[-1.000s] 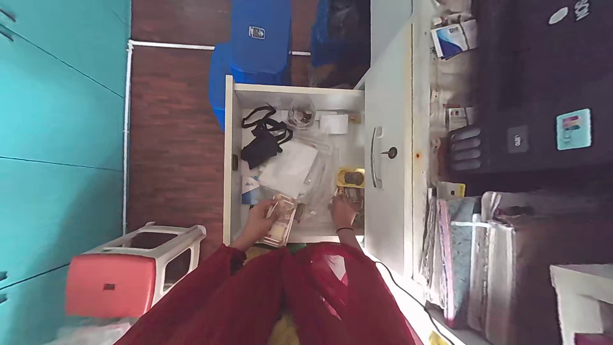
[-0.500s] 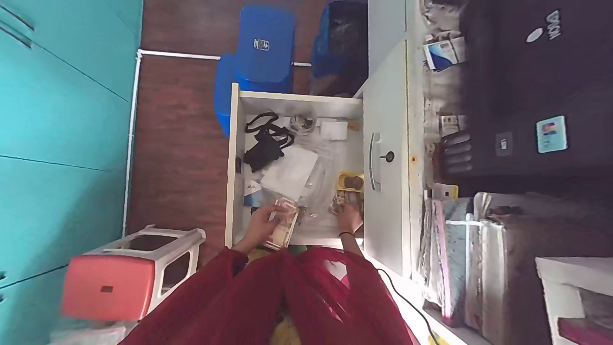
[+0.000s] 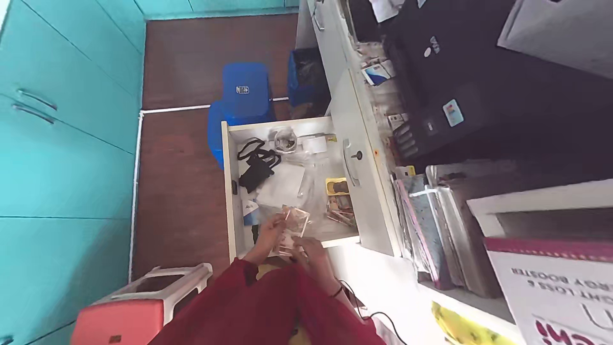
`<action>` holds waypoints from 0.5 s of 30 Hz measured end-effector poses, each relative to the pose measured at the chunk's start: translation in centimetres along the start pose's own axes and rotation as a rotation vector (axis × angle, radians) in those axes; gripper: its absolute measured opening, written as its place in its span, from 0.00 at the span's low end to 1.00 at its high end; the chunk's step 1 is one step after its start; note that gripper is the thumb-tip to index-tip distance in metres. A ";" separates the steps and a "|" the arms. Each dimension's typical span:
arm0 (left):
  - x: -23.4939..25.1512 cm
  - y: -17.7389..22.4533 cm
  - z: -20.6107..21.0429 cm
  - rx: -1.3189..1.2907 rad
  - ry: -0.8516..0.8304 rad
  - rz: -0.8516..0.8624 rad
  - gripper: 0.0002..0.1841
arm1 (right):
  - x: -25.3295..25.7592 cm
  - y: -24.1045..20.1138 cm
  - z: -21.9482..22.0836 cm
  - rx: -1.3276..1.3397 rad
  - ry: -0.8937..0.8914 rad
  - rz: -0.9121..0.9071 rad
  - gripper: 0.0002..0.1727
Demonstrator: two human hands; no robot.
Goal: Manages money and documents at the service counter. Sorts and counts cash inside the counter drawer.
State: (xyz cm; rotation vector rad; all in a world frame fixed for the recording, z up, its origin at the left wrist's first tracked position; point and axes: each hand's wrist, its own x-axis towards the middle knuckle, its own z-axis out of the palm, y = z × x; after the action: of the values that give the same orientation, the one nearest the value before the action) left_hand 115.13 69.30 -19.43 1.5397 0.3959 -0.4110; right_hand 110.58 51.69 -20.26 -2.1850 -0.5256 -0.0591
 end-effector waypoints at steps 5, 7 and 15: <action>-1.8 0.6 1.4 0.100 -0.001 0.125 0.16 | -0.5 -1.4 -1.8 0.114 0.182 0.409 0.24; -2.5 0.5 2.4 0.073 -0.026 0.221 0.18 | -0.1 -1.9 -2.3 0.316 0.074 0.660 0.28; -4.5 2.1 5.0 0.136 -0.171 0.047 0.34 | 0.6 -5.0 -5.4 -0.063 0.026 0.730 0.20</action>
State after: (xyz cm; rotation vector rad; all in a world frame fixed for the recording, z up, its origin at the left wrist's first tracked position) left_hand 112.15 64.33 -15.43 1.6285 0.2013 -0.5376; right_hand 109.95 50.41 -12.98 -2.3067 0.3113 0.2917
